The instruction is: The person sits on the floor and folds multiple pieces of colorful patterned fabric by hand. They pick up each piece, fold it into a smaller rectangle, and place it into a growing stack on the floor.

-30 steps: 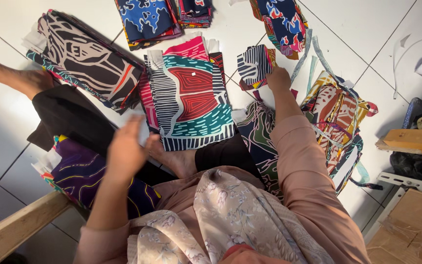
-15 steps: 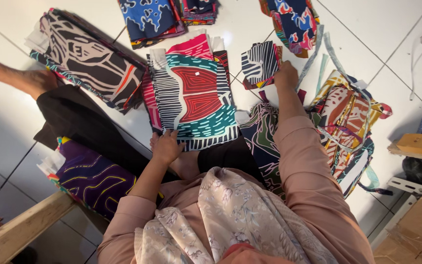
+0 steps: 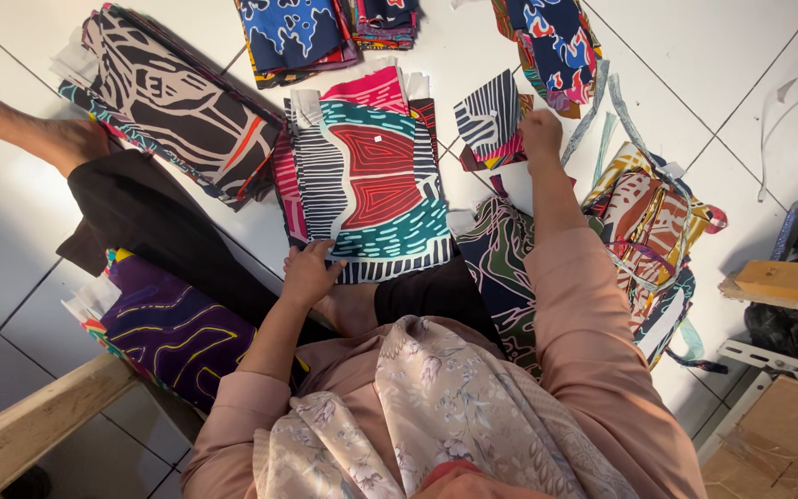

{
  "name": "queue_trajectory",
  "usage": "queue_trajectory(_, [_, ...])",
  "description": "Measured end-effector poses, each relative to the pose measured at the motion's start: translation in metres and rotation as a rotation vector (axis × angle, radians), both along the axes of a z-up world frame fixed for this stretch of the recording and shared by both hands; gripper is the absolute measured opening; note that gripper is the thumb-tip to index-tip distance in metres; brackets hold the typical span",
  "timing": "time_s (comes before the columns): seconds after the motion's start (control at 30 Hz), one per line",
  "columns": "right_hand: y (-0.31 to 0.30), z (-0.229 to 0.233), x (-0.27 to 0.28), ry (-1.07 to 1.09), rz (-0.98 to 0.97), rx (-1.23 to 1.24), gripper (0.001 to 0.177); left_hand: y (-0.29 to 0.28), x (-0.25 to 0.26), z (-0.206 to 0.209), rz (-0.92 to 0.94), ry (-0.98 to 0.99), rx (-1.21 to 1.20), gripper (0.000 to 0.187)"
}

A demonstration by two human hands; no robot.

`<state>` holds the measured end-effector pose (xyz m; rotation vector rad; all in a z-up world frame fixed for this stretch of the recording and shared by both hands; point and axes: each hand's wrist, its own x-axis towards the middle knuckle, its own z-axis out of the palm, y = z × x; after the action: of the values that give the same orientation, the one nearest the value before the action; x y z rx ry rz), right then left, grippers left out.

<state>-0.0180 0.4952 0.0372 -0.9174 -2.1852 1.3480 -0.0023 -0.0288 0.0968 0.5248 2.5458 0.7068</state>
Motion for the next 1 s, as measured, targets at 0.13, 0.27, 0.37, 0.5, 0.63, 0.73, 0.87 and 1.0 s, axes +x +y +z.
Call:
queue_trajectory(0.13, [-0.075, 0.04, -0.015, -0.017, 0.225, 0.314, 0.014, -0.005, -0.01, -0.012, 0.147, -0.022, 0.118, 0.048])
queue_trajectory(0.27, [-0.209, 0.026, -0.019, -0.296, 0.234, -0.293, 0.011, -0.007, -0.029, -0.046, 0.244, -0.027, 0.17, 0.048])
queue_trajectory(0.37, [-0.296, -0.018, -0.009, -0.109, 0.397, 0.293, 0.007, -0.005, -0.044, -0.07, 0.321, -0.187, 0.244, 0.045])
queue_trajectory(0.5, [-0.34, -0.087, 0.01, 0.022, 0.248, -0.387, 0.011, -0.004, -0.05, -0.094, 0.344, -0.207, 0.335, 0.042])
queue_trajectory(0.63, [-0.325, -0.116, 0.03, 0.102, 0.016, -0.779, 0.013, 0.0, -0.045, -0.117, 0.292, -0.213, 0.305, 0.04])
queue_trajectory(0.73, [-0.292, -0.104, 0.024, -0.165, 0.015, -0.788, 0.013, 0.026, -0.055, -0.131, 0.284, -0.135, 0.351, 0.039])
queue_trajectory(0.87, [-0.285, -0.076, 0.023, -0.421, 0.126, -0.531, 0.016, 0.075, -0.065, -0.143, 0.355, -0.154, 0.444, 0.036])
queue_trajectory(1.0, [-0.284, -0.044, 0.022, -0.626, 0.324, -0.054, 0.023, 0.104, -0.068, -0.135, 0.357, -0.101, 0.307, 0.034])
